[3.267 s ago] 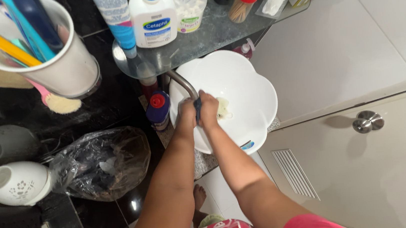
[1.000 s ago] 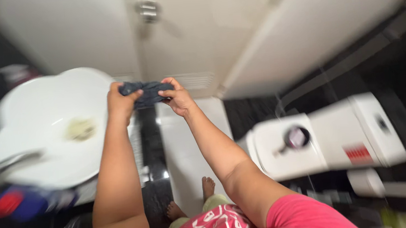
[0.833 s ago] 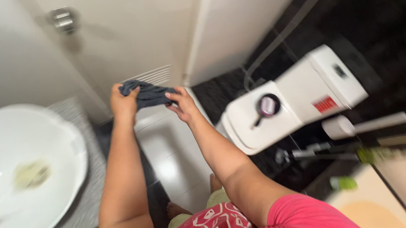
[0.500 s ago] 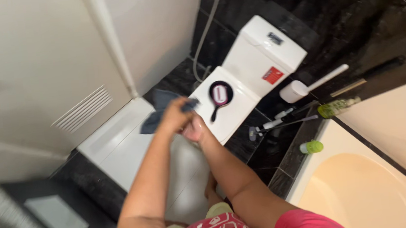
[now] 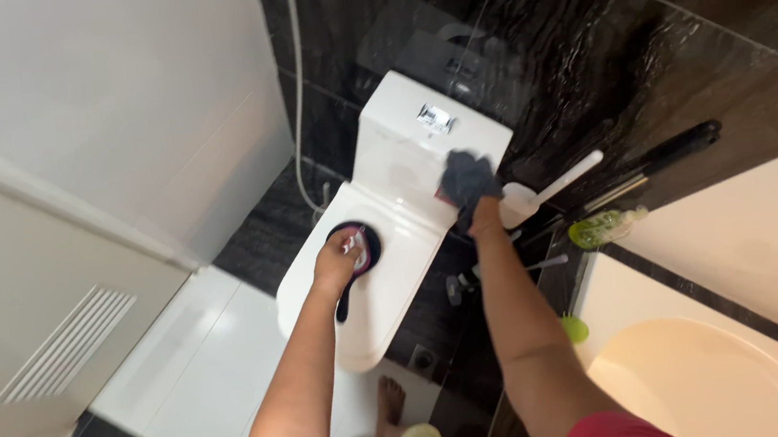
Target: The person cleans a toilet by first pouring liquid cleaner into the bowl, then scrubbing the interior and exterior surfaces with a pink scrubber. They rinse the scrubber and a black ladle at the sink, then wipe the toilet tank and seat with a dark cloth.
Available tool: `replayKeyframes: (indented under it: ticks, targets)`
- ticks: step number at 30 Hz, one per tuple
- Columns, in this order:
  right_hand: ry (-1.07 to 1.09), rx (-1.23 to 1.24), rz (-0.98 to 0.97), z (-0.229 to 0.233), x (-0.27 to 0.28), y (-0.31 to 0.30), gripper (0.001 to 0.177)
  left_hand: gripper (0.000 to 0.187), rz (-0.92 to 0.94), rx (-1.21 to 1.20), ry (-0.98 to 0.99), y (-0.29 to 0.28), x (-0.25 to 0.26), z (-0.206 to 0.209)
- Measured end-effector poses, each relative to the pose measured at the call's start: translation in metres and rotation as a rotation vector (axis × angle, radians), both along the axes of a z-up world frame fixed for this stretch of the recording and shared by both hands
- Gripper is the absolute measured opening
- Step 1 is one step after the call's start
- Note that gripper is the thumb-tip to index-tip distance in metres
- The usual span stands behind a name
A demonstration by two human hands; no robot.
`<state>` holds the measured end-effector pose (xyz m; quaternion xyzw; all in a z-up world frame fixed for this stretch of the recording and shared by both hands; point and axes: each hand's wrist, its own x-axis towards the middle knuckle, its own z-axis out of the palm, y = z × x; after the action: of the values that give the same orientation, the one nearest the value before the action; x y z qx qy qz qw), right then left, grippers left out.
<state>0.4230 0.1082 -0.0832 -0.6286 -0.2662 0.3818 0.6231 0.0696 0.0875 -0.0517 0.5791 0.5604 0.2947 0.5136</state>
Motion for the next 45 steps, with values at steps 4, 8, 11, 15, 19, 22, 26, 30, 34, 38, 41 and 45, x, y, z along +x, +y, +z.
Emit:
replayKeyframes:
  ticks: [4,8,11,15,19,22,26,30,34,38,41,45]
  targets:
    - [-0.970,-0.231,0.113,0.001,0.058,0.062,0.066,0.044,0.050,-0.110,-0.116,0.033,0.038,-0.034]
    - [-1.311,-0.596,0.327,-0.002,0.049,0.091,0.087,0.051,0.173,-0.018,-0.087,0.051,0.046,-0.096]
    - [-1.231,-0.721,0.397,0.012,0.031,0.099,0.094,0.061,0.219,-0.151,-0.029,0.059,0.024,-0.151]
    - [-1.278,-0.821,0.319,0.035,-0.003,0.132,0.097,0.071,0.188,-0.396,0.173,0.067,-0.005,-0.205]
    - [-1.347,-0.855,0.297,0.049,-0.041,0.204,0.089,0.077,0.151,-0.516,0.240,0.083,-0.016,-0.236]
    - [-1.382,-0.744,0.367,0.035,-0.071,0.253,0.075,0.086,0.137,-0.567,0.215,0.081,-0.018,-0.251]
    - [-1.410,-0.459,0.373,0.010,-0.064,0.262,0.058,0.097,0.089,-0.589,0.195,0.076,-0.012,-0.259]
    - [-1.662,-0.334,0.008,0.001,-0.005,0.175,0.050,0.103,0.080,-0.614,0.182,0.085,-0.007,-0.257]
    - [-1.102,-0.501,-0.302,0.001,0.044,0.088,0.055,0.114,0.103,-0.730,0.156,0.105,-0.010,-0.258]
    - [-1.270,-0.746,-0.295,-0.010,0.038,0.117,0.052,0.120,0.126,-0.761,0.065,0.103,-0.012,-0.262]
    - [-1.258,-0.624,-0.130,-0.012,0.028,0.158,0.042,0.117,0.101,-0.761,0.151,0.099,-0.012,-0.261]
    - [-1.360,-0.307,-0.041,-0.006,0.031,0.153,0.032,0.107,0.080,-0.763,0.364,0.106,-0.018,-0.252]
